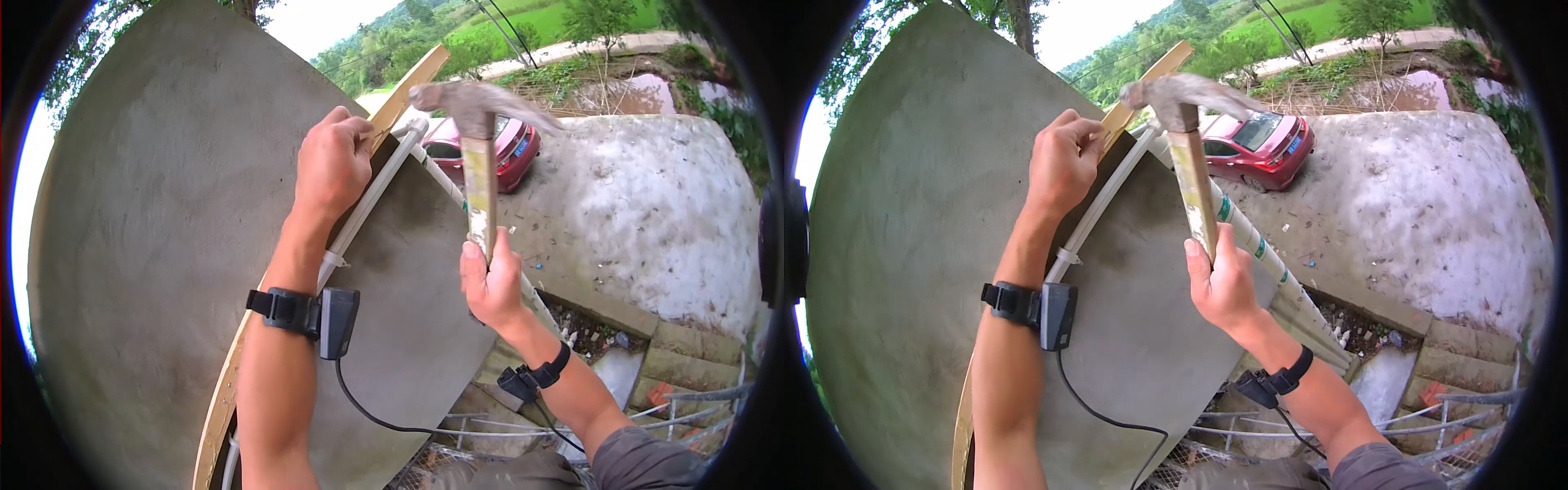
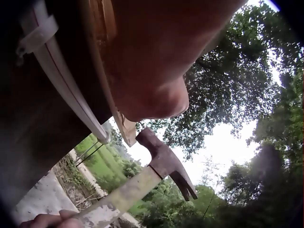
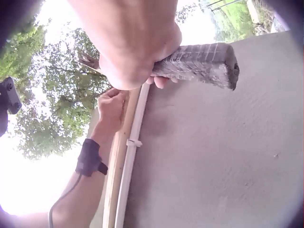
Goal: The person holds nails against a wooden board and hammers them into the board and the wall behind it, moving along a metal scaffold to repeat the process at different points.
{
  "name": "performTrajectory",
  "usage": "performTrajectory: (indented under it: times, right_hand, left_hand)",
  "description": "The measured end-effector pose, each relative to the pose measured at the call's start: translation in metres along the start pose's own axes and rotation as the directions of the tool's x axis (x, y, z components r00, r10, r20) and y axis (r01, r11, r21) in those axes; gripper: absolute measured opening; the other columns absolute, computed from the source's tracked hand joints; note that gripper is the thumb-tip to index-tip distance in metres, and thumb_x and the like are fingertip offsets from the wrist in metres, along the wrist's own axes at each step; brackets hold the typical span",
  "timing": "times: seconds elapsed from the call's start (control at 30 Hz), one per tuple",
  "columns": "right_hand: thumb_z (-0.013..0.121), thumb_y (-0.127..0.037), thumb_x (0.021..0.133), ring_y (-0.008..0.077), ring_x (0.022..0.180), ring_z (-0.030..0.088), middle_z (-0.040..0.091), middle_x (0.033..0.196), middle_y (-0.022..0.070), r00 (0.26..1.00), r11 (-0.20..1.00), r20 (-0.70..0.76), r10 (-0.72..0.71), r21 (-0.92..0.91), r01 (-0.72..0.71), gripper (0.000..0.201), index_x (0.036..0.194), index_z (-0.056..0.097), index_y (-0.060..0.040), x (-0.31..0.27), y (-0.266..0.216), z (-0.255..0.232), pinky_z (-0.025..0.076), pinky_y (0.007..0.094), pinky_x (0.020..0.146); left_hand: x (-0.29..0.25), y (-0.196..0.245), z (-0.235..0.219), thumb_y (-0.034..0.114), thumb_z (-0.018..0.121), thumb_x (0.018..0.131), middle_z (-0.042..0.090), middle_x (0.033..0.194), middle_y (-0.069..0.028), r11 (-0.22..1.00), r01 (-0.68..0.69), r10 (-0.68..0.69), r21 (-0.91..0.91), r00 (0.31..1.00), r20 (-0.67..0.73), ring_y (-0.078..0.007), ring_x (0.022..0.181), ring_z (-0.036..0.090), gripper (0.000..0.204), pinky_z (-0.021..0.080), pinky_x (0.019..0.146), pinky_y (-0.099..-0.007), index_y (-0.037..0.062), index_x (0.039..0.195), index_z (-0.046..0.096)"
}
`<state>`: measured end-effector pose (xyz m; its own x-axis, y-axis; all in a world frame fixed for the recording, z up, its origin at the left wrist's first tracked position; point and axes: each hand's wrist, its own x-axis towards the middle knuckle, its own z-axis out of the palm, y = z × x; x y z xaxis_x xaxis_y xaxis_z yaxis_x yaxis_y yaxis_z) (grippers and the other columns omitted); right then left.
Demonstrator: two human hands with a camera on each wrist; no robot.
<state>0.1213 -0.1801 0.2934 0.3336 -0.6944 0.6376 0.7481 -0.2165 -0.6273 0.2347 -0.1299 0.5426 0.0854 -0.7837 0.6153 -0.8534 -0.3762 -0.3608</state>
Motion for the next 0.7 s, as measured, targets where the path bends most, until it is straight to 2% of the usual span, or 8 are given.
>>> performTrajectory:
  times: [0.13, 0.17, 0.23, 0.33, 0.43, 0.53, 0.6, 0.7]
  right_hand:
    - [0.057, -0.016, 0.106, 0.0165, 0.05, 0.056, 0.055, 0.063, 0.0052, 0.996, 0.997, -0.054, -0.065, 0.043, 0.067, 0.02, 0.106, 0.049, 0.0018, 0.0, -0.022, -0.008, 0.044, 0.0337, 0.049]
    - [0.055, -0.017, 0.106, 0.0128, 0.05, 0.055, 0.055, 0.062, 0.0037, 0.999, 0.991, -0.045, -0.026, 0.131, 0.032, 0.02, 0.107, 0.047, 0.002, -0.001, -0.034, -0.012, 0.044, 0.0305, 0.049]
    - [0.054, -0.017, 0.107, 0.0118, 0.049, 0.054, 0.055, 0.063, 0.0036, 0.991, 0.979, -0.093, -0.098, 0.17, 0.113, 0.02, 0.107, 0.046, 0.0019, 0.004, -0.038, -0.018, 0.044, 0.0288, 0.049]
    - [0.047, -0.015, 0.108, 0.0112, 0.052, 0.052, 0.053, 0.068, 0.0059, 0.954, 0.935, -0.202, -0.221, 0.233, 0.266, 0.019, 0.106, 0.042, 0.0027, 0.009, -0.044, -0.027, 0.044, 0.0256, 0.05]
    - [0.047, -0.014, 0.107, 0.0117, 0.053, 0.052, 0.052, 0.069, 0.0066, 0.923, 0.904, -0.309, -0.229, 0.285, 0.319, 0.018, 0.106, 0.041, 0.003, 0.011, -0.04, -0.014, 0.043, 0.0257, 0.05]
    - [0.047, -0.013, 0.107, 0.012, 0.052, 0.052, 0.053, 0.067, 0.0054, 0.941, 0.924, -0.253, -0.225, 0.252, 0.289, 0.016, 0.107, 0.041, 0.0018, 0.006, -0.013, 0.004, 0.043, 0.0259, 0.049]
    - [0.056, -0.013, 0.105, 0.0182, 0.052, 0.06, 0.058, 0.065, 0.0083, 0.996, 0.983, 0.084, -0.017, -0.179, 0.032, 0.017, 0.109, 0.048, 0.0007, 0.003, -0.002, 0.013, 0.047, 0.0336, 0.05]
    - [0.061, -0.013, 0.103, 0.0211, 0.053, 0.062, 0.06, 0.066, 0.0102, 0.984, 0.994, 0.159, 0.086, -0.082, -0.073, 0.018, 0.107, 0.051, 0.0006, 0.005, -0.007, -0.001, 0.048, 0.0367, 0.051]
  left_hand:
    - [-0.004, 0.002, -0.008, 0.015, 0.076, 0.089, 0.064, 0.069, -0.0161, 0.98, 0.081, -0.1, -0.18, 0.99, -0.103, -0.026, 0.059, 0.061, 0.022, 0.05, 0.064, -0.0405, -0.0031, 0.103, 0.077]
    - [-0.009, 0.004, -0.016, 0.015, 0.076, 0.089, 0.064, 0.069, -0.0161, 0.981, 0.078, -0.099, -0.176, 0.989, -0.111, -0.026, 0.059, 0.061, 0.022, 0.05, 0.064, -0.0405, -0.0031, 0.103, 0.077]
    - [-0.024, 0.016, -0.045, 0.022, 0.077, 0.09, 0.062, 0.062, -0.0169, 0.961, 0.104, -0.111, 0.258, 0.994, 0.012, -0.0266, 0.054, 0.061, 0.027, 0.049, 0.059, -0.0403, -0.0007, 0.103, 0.077]
    - [-0.052, 0.031, -0.081, 0.027, 0.077, 0.09, 0.061, 0.061, -0.0176, 0.937, 0.11, -0.16, 0.333, 0.979, 0.125, -0.0282, 0.052, 0.06, 0.028, 0.047, 0.058, -0.0393, -0.0001, 0.098, 0.078]
    - [-0.068, 0.017, -0.074, 0.025, 0.077, 0.089, 0.06, 0.061, -0.0187, 0.954, 0.128, -0.162, 0.269, 0.981, 0.106, -0.0305, 0.052, 0.059, 0.026, 0.047, 0.058, -0.0396, -0.0001, 0.092, 0.079]
    - [-0.067, 0.017, -0.072, 0.023, 0.077, 0.088, 0.06, 0.061, -0.0183, 0.95, 0.223, -0.249, 0.22, 0.964, 0.095, -0.0317, 0.052, 0.058, 0.023, 0.046, 0.057, -0.039, 0.0001, 0.089, 0.079]
    - [-0.068, 0.016, -0.072, 0.022, 0.077, 0.088, 0.06, 0.06, -0.0182, 0.945, 0.216, -0.247, 0.245, 0.963, 0.104, -0.0308, 0.051, 0.058, 0.023, 0.046, 0.056, -0.0386, 0.0, 0.089, 0.079]
    - [-0.068, 0.015, -0.071, 0.021, 0.076, 0.088, 0.06, 0.06, -0.018, 0.948, 0.182, -0.21, 0.261, 0.974, 0.086, -0.0293, 0.05, 0.057, 0.022, 0.045, 0.055, -0.0377, -0.0002, 0.09, 0.079]
